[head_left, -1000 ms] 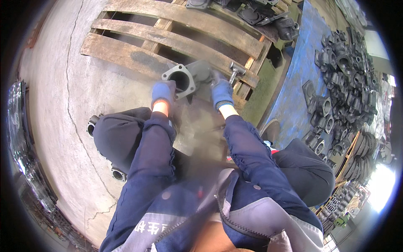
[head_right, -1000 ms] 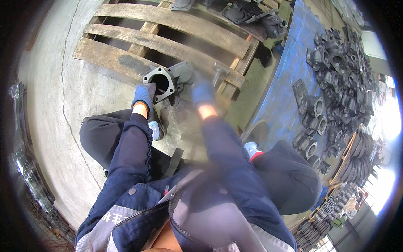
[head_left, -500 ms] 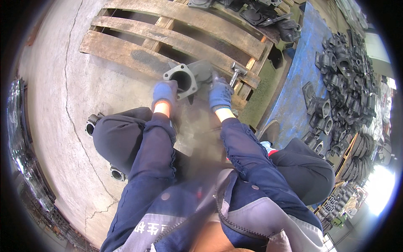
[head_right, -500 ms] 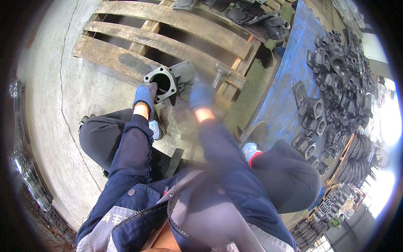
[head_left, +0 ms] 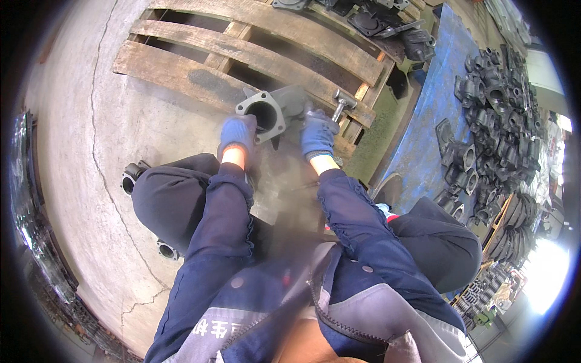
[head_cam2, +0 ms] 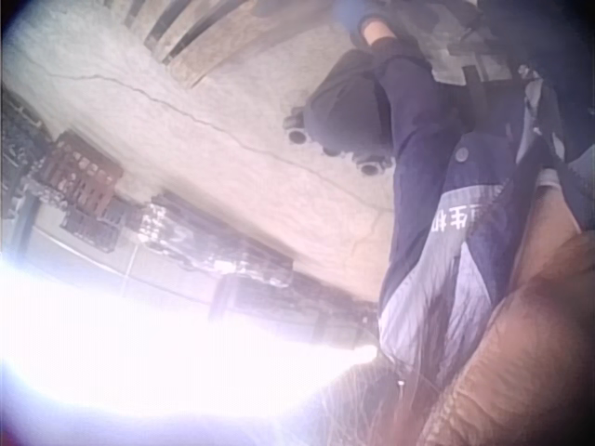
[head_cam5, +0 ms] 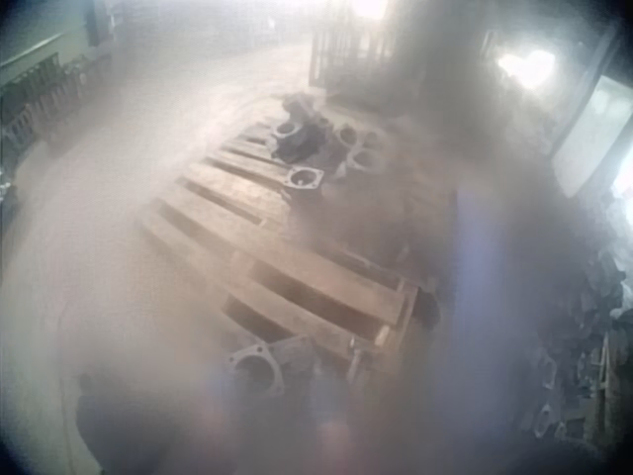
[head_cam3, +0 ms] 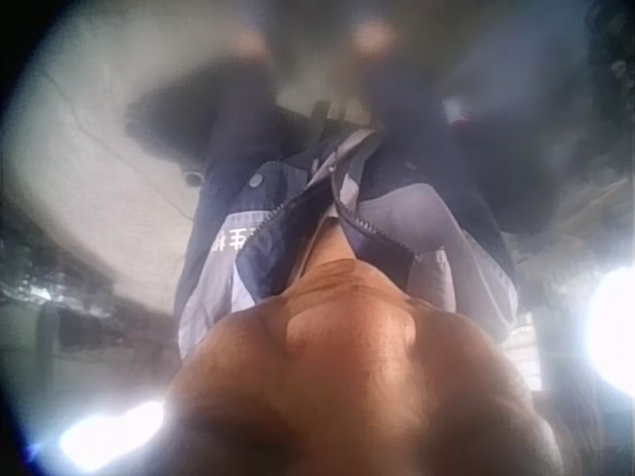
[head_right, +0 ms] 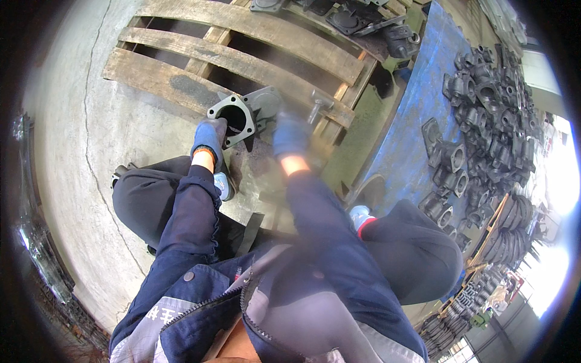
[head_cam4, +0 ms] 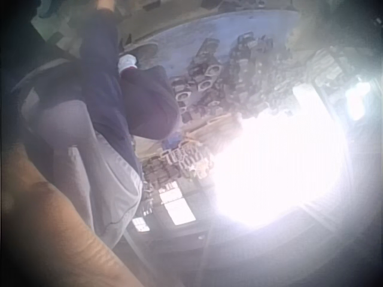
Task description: The person squats on the floor and repeatedly picks up dark metal castings, strikes them with a hammer to remove burrs, and places them on a wooden pallet. The person handles the parts one at a time, rotating them to strike different edges.
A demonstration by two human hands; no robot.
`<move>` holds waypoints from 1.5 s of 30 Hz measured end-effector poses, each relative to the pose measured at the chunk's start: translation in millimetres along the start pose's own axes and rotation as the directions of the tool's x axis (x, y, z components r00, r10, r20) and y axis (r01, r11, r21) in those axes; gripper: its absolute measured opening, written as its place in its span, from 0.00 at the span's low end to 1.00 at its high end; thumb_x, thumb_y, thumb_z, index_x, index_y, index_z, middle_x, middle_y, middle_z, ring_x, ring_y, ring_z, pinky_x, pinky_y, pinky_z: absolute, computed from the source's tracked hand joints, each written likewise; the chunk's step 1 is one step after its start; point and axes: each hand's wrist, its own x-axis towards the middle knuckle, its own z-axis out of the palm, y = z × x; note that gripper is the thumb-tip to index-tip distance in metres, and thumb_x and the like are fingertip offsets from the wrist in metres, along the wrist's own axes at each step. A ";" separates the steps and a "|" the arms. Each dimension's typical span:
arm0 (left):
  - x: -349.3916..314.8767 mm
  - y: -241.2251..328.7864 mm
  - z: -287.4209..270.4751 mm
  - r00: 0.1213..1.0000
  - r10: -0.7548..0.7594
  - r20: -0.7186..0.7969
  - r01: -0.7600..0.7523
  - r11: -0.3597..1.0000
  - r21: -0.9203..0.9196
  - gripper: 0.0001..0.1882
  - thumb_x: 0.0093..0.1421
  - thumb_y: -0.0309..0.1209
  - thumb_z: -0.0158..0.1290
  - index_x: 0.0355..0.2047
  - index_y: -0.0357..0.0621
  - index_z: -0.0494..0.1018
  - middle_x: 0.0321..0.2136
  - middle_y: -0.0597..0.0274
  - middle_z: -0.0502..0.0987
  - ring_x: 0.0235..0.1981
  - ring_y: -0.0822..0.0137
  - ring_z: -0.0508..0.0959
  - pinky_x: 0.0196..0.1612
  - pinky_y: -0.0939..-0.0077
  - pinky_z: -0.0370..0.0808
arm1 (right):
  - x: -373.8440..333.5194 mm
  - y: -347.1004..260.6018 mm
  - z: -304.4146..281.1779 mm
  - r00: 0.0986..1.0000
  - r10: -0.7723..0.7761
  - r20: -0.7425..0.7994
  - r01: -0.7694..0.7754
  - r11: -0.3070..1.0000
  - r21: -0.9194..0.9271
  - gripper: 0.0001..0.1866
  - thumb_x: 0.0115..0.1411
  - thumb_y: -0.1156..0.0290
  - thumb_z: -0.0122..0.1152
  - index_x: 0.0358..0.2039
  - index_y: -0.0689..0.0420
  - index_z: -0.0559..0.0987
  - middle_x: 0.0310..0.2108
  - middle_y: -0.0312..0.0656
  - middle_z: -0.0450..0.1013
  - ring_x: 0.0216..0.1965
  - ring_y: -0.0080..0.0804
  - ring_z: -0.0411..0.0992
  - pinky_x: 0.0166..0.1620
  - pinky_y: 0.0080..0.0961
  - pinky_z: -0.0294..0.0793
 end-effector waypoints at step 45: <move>-2.0 -6.3 0.2 0.936 0.349 -0.034 -0.341 0.928 0.151 0.15 0.58 0.30 0.45 0.32 0.33 0.79 0.31 0.44 0.81 0.35 0.51 0.83 0.39 0.60 0.76 | -6.3 -1.6 -29.9 0.967 -0.069 0.246 0.096 0.991 -0.097 0.12 0.63 0.69 0.51 0.40 0.55 0.83 0.38 0.46 0.80 0.41 0.38 0.79 0.44 0.38 0.78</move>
